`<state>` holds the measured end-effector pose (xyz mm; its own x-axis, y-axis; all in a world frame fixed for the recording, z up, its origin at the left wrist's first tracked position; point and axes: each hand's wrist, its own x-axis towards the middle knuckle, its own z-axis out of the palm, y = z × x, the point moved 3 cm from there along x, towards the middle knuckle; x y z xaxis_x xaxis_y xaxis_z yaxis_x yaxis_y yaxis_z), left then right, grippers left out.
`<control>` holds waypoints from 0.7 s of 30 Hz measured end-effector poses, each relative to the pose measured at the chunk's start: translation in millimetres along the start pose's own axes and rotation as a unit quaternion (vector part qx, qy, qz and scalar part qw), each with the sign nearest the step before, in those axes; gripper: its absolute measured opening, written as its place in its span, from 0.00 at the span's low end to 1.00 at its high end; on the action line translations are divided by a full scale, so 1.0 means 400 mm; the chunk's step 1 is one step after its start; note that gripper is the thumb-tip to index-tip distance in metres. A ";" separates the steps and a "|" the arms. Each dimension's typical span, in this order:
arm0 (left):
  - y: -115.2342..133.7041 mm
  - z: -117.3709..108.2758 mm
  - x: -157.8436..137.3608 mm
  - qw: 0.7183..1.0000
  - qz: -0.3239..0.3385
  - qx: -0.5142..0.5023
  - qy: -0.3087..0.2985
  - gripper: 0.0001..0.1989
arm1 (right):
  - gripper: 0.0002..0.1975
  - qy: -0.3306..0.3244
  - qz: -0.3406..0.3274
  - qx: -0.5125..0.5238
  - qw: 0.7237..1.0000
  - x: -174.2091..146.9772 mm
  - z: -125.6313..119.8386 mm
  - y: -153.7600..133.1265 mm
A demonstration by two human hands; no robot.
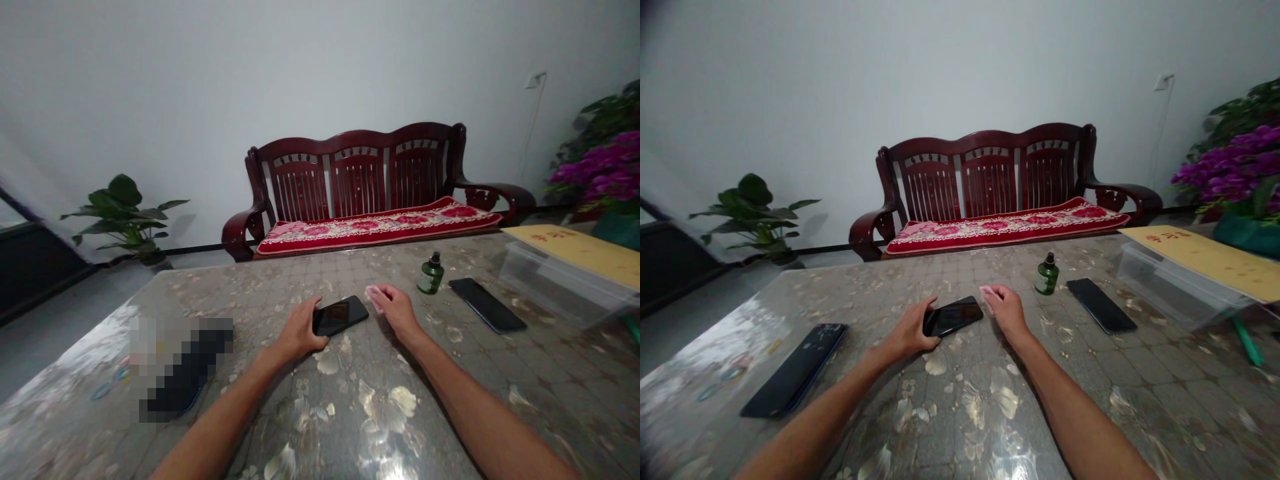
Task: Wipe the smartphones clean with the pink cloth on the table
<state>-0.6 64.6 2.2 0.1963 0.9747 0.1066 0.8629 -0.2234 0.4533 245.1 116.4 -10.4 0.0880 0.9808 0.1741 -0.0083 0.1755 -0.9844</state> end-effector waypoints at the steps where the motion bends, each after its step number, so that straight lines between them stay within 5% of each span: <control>1: 0.001 0.000 -0.005 1.000 0.007 -0.008 -0.002 0.47 | 0.12 -0.017 -0.031 -0.061 0.997 -0.003 0.006 -0.009; 3: 0.000 0.000 -0.014 1.000 0.015 -0.023 -0.005 0.46 | 0.09 -0.049 -0.090 -0.190 0.976 -0.009 0.020 -0.028; 7: -0.008 0.004 -0.023 0.999 0.020 -0.042 -0.007 0.46 | 0.10 -0.110 -0.139 -0.417 0.892 -0.022 0.054 -0.056; 12: -0.022 0.009 -0.029 0.999 0.029 -0.043 -0.006 0.44 | 0.11 -0.149 -0.130 -0.514 0.835 -0.028 0.077 -0.070; 17: -0.006 0.002 -0.028 0.999 0.040 -0.004 -0.025 0.42 | 0.10 -0.127 -0.139 -0.495 0.848 -0.019 0.088 -0.056; 21: 0.037 -0.005 -0.023 0.992 0.060 0.090 -0.068 0.36 | 0.07 -0.042 -0.026 -0.339 0.940 0.018 0.095 -0.013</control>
<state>9.2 52.3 9.7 0.3541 0.9349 0.0242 0.8958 -0.3465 0.2785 208.0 125.8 -3.1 -0.0077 0.9805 0.1962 0.6324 0.1567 -0.7586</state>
